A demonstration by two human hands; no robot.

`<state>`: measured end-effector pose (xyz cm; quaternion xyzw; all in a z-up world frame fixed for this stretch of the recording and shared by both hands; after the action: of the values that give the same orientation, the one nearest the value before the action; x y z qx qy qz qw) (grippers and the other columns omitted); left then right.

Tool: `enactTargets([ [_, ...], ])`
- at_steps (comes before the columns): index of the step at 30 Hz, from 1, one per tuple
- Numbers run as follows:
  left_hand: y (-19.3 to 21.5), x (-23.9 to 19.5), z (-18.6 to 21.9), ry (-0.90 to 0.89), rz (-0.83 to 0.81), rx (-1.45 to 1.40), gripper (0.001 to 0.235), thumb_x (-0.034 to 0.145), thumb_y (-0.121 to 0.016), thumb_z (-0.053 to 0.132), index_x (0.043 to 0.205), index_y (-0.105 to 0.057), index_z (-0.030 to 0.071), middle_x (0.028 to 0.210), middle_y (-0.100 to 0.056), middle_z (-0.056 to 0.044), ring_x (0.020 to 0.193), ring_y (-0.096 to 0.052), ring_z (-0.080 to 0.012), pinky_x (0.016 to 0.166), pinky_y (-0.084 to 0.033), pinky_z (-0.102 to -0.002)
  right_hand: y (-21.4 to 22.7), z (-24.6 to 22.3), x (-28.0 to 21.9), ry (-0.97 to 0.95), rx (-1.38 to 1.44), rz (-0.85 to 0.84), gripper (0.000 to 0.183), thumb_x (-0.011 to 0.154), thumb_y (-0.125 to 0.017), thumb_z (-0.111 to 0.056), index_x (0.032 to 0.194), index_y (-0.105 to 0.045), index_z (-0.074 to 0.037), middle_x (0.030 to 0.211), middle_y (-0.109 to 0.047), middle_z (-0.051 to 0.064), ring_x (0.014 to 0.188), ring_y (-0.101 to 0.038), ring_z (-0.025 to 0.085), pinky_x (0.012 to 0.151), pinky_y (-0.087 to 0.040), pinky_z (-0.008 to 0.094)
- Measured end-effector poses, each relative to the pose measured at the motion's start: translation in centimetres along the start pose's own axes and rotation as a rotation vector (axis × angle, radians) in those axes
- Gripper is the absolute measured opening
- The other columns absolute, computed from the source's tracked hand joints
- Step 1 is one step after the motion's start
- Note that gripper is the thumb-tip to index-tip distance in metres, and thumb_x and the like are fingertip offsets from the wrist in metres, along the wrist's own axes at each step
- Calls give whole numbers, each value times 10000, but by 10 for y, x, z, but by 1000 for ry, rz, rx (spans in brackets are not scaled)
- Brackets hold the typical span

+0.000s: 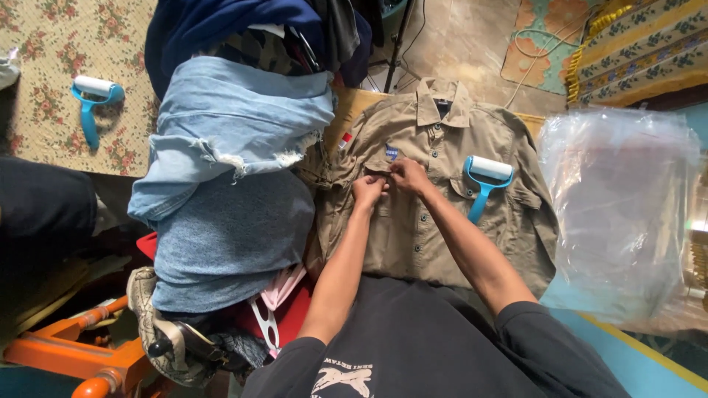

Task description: The person lays a beige shirt flat on a wooden table and uses a blue lint roller to remove lint from the collar, chest, sleeves, and body. They repeatedly roll the tool over different sections, occasionally adjusting the shirt to reach new areas.

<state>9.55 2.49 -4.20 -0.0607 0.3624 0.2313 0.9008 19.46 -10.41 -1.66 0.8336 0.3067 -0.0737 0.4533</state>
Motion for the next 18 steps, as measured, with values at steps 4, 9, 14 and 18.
enactTargets([
  [4, 4, -3, -4, 77, 1, -22, 196, 790, -726, 136, 968, -744, 57, 730, -760, -144, 531, -705, -111, 500, -571, -219, 6, -11, -10, 17, -26, -12, 205, 867, -681, -349, 1055, -762, -351, 1084, -743, -10, 1137, -691, 260, 982, -547, 492],
  [9, -2, 8, -19, 197, -25, -295, 221, 833, -731, 33, 1041, -693, -31, 746, -747, -194, 540, -676, -118, 518, -569, -188, 16, -15, -21, 94, 85, 113, 171, 858, -714, -287, 1016, -771, -320, 1002, -736, 79, 1051, -698, 333, 910, -566, 487],
  [14, -8, 29, -40, 304, -59, -434, 175, 846, -740, -15, 996, -666, -64, 739, -725, -187, 584, -689, -148, 539, -585, -200, 26, -24, -38, 104, 165, 203, 180, 833, -745, -253, 1006, -795, -267, 962, -760, 91, 1002, -715, 336, 872, -576, 485],
  [18, -7, 36, -48, 359, -85, -506, 141, 849, -736, -43, 973, -676, -71, 770, -708, -152, 649, -708, -151, 565, -603, -205, 40, -42, -58, 98, 173, 146, 226, 829, -716, -342, 1023, -807, -272, 1028, -770, 82, 1024, -706, 357, 900, -568, 511],
])
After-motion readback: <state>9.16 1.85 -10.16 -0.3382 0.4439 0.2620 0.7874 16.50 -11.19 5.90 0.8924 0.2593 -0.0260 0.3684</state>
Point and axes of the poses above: each hand's wrist, its own x-axis towards the middle knuckle, its own y-axis out of the back of the hand, z = x × y, the point moved 7 cm from there along x, towards the middle knuckle
